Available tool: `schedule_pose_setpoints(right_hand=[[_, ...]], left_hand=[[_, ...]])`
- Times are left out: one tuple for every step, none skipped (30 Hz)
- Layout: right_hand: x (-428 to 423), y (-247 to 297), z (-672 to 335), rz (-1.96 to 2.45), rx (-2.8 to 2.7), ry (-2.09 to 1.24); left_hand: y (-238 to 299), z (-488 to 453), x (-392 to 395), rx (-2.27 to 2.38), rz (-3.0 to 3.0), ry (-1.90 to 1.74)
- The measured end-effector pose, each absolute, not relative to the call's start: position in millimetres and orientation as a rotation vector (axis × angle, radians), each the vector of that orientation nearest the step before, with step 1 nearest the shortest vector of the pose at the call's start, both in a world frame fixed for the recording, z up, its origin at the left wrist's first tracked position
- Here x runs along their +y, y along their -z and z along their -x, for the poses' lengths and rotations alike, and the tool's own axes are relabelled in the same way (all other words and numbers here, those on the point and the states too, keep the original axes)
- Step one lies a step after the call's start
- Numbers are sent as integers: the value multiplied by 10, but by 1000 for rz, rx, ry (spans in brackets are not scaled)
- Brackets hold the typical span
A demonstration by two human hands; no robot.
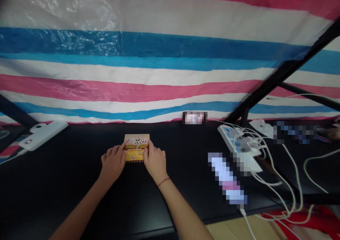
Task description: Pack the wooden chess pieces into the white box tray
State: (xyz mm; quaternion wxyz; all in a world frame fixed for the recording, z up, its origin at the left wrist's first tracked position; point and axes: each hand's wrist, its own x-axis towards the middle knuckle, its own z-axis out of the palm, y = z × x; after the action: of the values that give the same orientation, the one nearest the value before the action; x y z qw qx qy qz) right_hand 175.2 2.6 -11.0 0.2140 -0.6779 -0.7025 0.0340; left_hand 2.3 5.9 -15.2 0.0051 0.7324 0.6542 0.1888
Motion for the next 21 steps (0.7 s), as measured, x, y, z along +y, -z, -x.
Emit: schedule_pose_setpoints(right_hand=[[118,115,-1761,1888,-1938,-122],[208,118,-1771,1888,-1929,-144],[292,122,-1781,1884,-1922,-167],[363,126,-1790,1878,-1914,-192],[421,131,-1799,1872,-1905,-220],[463,137,-1806,1866,-1891,-249],[489,144,-1814,1859,-1874,-277],[504,152,-1822,1848,-1856,-301],[508,159,-1830,1832,-1838,-320],[507,166,-1838,1814,-1821,-337],[502,171,-1846,1793,-1803,-354],[496,175,-1853,1775,-1783,-371],[491,177,-1860,1758,-1763,-387],[488,177,-1866,1744,-1744,-401],[487,176,-1870,1731,-1729,-412],[489,174,-1874,1720,-1718,-420],[491,173,-1878,1712,-1713,-428],[494,171,-1882,1708,-1711,-436],[496,170,-1887,1706,-1711,-443],[498,168,-1893,1706,-1712,-453],[498,167,-1899,1707,-1715,-463]], left_hand=[[149,-29,158,2029,-2285,-613],[147,-35,250,2015,-2271,-633],[145,-42,331,2017,-2245,-646],[144,-47,397,2017,-2217,-656],[143,-51,446,2017,-2191,-668],[143,-52,479,2013,-2166,-679],[143,-49,497,2003,-2147,-690],[144,-44,502,1989,-2133,-703],[144,-35,500,1972,-2122,-714],[146,-24,494,1955,-2112,-723],[147,-12,486,1941,-2103,-729],[149,1,480,1930,-2095,-733],[151,12,478,1921,-2090,-735],[154,23,479,1916,-2085,-736],[157,32,483,1912,-2084,-736],[161,39,490,1908,-2084,-737],[165,44,498,1905,-2085,-738],[169,49,506,1903,-2086,-738],[172,53,512,1899,-2090,-736],[174,56,515,1894,-2093,-735],[176,59,517,1887,-2097,-733]])
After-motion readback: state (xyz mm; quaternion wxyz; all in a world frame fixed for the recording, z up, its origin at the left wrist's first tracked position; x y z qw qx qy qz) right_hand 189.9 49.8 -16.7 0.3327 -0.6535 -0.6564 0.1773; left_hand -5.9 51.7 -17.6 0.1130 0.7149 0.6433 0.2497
